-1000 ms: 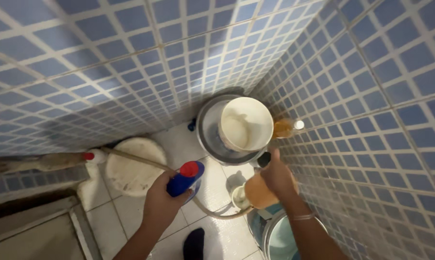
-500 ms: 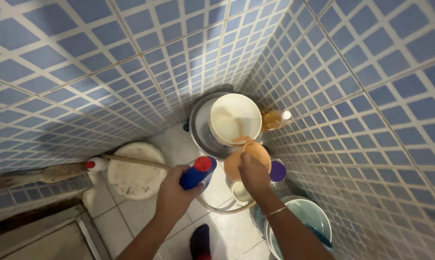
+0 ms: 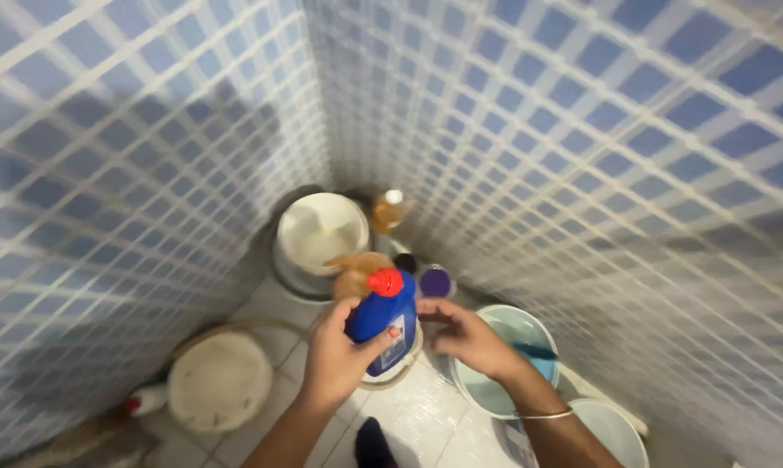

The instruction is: The person applies blue and yellow cleaning liquids to a squat toilet and the surrounding floor tiles, then scrubs the area with a long-handled brush. The person handles multiple cleaning bottles and a scrub brush while standing in a tiled bathroom.

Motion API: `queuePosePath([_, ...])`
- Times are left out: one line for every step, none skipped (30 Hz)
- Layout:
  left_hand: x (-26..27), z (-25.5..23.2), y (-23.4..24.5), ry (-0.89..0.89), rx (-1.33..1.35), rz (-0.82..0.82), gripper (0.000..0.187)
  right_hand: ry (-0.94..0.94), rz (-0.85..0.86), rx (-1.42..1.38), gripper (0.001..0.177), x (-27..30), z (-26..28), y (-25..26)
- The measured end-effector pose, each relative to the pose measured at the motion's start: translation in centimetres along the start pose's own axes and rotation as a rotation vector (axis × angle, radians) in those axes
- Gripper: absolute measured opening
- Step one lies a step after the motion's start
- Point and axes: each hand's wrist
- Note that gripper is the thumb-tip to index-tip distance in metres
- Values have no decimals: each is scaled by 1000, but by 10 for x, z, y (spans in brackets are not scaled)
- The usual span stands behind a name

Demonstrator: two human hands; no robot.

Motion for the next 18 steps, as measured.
queuePosePath([3,-13,-16,-17,17,59,42,0,22,-97,68,25,15,8])
queuePosePath([6,-27,-35,-36,31,118,42,-45,-66,-32,69,51,30,15])
queuePosePath([11,-42,-54,-55,45,177,42,-92,-155,30,70,78,43,22])
queuePosePath([19,-56,-75,-51,43,247,45,-142,-247,94,72,104,55,29])
queuePosePath([28,-69,-95,-48,39,318,48,-104,-308,80,70,129,63,34])
queuePosePath([37,-80,-112,-37,34,390,51,-74,-369,64,67,152,69,36])
queuePosePath([46,-90,-130,-81,92,449,50,-42,-429,49,65,176,72,37])
queuePosePath([61,-100,-153,-118,154,507,49,-41,-505,-18,63,208,71,40])
queuePosePath([79,-110,-176,-153,218,565,47,-37,-581,-85,61,240,69,42])
queuePosePath([94,-120,-199,-151,272,622,48,-20,-653,-149,59,266,67,46])
queuePosePath([110,-130,-220,-146,325,679,48,-17,-728,-136,56,295,65,51])
queuePosePath([129,-138,-237,-124,371,731,48,-25,-796,-136,54,326,62,51])
queuePosePath([144,-146,-255,-174,353,785,49,-34,-864,-135,52,357,59,53])
queuePosePath([157,-156,-276,-228,333,839,49,-28,-888,-149,52,388,55,54])
queuePosePath([169,-165,-296,-282,314,892,50,-21,-912,-162,52,421,52,55])
queuePosePath([181,-176,-315,-246,378,1007,48,-14,-942,-173,52,452,51,57])
queuePosePath([192,-187,-334,-206,441,1122,47,-11,-975,-177,51,480,50,57])
queuePosePath([204,-198,-351,-160,500,1235,46,-8,-1007,-184,51,505,49,55])
Point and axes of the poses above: each hand's wrist, its own x-axis away from the middle knuckle, its own y-axis out of the back of the hand, z = x × y, and after that the axes turned 1 degree about y, right-handed
